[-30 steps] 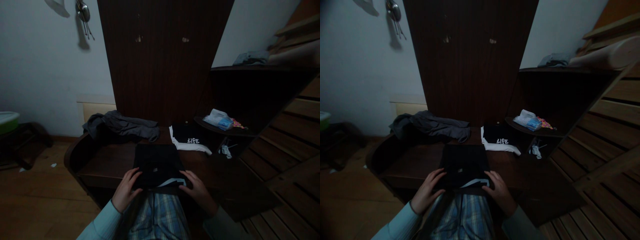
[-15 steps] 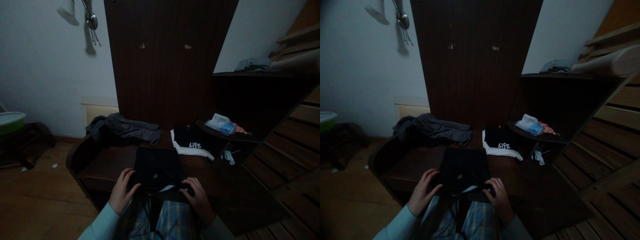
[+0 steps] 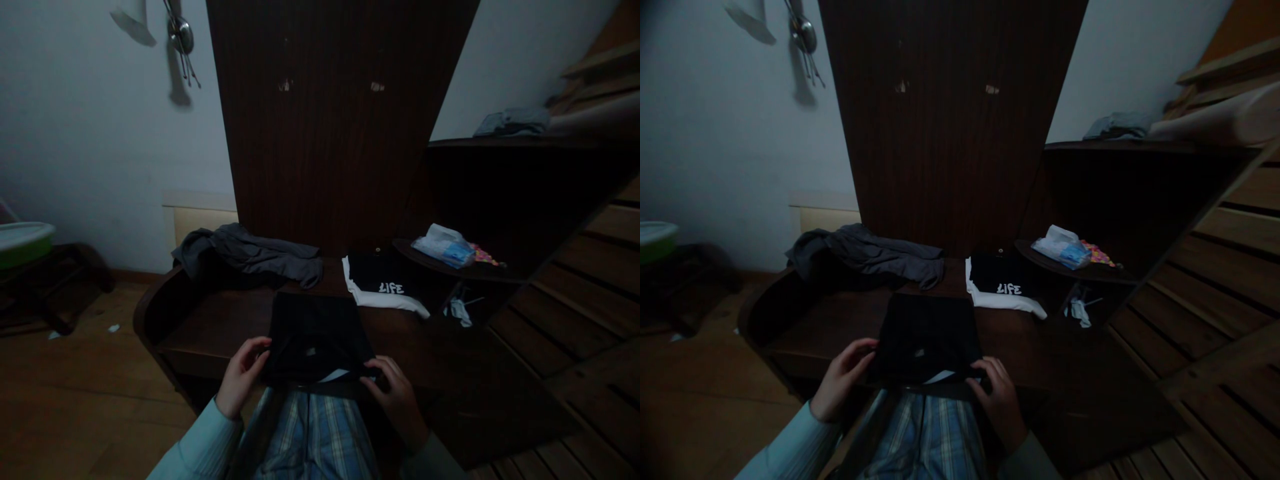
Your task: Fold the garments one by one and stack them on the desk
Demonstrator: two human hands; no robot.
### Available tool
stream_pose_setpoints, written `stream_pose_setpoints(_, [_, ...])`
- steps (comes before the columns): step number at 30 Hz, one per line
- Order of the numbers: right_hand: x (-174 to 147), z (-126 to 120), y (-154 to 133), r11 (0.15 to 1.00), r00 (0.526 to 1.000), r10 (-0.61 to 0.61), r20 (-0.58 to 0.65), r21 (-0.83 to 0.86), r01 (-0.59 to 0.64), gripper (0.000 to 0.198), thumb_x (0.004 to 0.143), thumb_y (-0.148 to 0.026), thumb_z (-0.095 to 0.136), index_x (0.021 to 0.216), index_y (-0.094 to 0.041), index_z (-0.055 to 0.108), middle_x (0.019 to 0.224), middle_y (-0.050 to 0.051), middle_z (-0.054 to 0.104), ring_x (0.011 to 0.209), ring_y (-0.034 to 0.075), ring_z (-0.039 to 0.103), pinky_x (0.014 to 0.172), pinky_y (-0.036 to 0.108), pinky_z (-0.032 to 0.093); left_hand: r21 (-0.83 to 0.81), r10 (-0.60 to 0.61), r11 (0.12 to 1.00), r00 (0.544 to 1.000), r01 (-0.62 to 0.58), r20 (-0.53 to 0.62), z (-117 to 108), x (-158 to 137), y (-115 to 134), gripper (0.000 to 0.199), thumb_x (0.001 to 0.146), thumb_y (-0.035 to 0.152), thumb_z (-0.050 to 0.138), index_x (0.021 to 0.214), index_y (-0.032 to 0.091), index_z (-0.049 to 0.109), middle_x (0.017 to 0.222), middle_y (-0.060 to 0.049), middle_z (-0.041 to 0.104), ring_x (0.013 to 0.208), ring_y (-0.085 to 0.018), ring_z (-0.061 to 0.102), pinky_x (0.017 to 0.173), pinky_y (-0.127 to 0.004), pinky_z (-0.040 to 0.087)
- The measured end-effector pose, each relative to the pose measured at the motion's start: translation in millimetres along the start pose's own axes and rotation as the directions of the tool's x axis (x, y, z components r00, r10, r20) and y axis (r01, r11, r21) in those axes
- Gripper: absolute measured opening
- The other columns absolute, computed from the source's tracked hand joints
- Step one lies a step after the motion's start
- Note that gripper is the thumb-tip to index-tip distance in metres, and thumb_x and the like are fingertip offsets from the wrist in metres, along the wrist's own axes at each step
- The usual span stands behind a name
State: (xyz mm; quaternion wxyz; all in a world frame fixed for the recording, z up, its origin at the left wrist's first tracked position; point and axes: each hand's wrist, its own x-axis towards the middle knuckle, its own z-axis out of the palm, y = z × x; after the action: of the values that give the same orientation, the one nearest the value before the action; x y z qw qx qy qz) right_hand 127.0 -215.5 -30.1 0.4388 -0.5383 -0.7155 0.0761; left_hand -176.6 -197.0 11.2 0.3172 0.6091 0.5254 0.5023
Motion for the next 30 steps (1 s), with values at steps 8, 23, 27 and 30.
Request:
stream_pose_setpoints(8, [1.5, -0.6, -5.2, 0.999, 0.999, 0.033, 0.010, 0.020, -0.033, 0.017, 0.074, -0.037, 0.056, 0.079, -0.021, 0.057, 0.084, 0.005, 0.061, 0.082, 0.020, 0.058, 0.071, 0.030, 0.048, 0.540, 0.329, 0.736, 0.913, -0.408, 0.243, -12.2, -13.7, -10.7, 0.032, 0.072, 0.040, 0.058, 0.098, 0.024, 0.060, 0.107, -0.008, 0.059, 0.097, -0.024, 0.053, 0.079, -0.039, 0.047])
stream_pose_setpoints(23, [-0.2, 3.9, 5.9, 0.999, 1.000, 0.030, 0.007, 0.027, -0.030, 0.020, 0.073, -0.040, 0.057, 0.078, -0.022, 0.060, 0.084, 0.005, 0.063, 0.082, 0.020, 0.060, 0.071, 0.028, 0.049, 0.481, 0.314, 0.699, 0.832, -0.529, 0.458, -28.0, 1.3, -9.3, 0.034, 0.073, 0.026, 0.055, 0.107, 0.024, 0.055, 0.111, -0.007, 0.059, 0.098, -0.020, 0.056, 0.082, -0.031, 0.048])
stream_pose_setpoints(27, [4.1, 1.7, 5.5, 0.999, 0.999, 0.006, 0.035, 0.039, -0.008, 0.018, 0.072, -0.039, 0.057, 0.076, -0.022, 0.061, 0.080, 0.004, 0.063, 0.078, 0.019, 0.060, 0.068, 0.027, 0.049, 0.467, 0.313, 0.709, 0.829, -0.528, 0.463, -31.5, 6.9, -7.7, 0.022, 0.077, 0.022, 0.047, 0.094, 0.024, 0.061, 0.102, -0.005, 0.064, 0.090, -0.017, 0.060, 0.078, -0.028, 0.050])
stream_pose_setpoints(30, [6.5, -0.3, 3.2, 0.999, 0.999, 0.004, 0.043, 0.046, -0.006, 0.017, 0.071, -0.038, 0.058, 0.074, -0.022, 0.060, 0.078, 0.004, 0.063, 0.076, 0.019, 0.060, 0.067, 0.027, 0.049, 0.522, 0.338, 0.700, 0.870, -0.487, 0.359, -26.0, 7.9, 4.4, 0.019, 0.080, 0.026, 0.043, 0.084, 0.022, 0.062, 0.093, -0.005, 0.066, 0.086, -0.018, 0.061, 0.077, -0.030, 0.050])
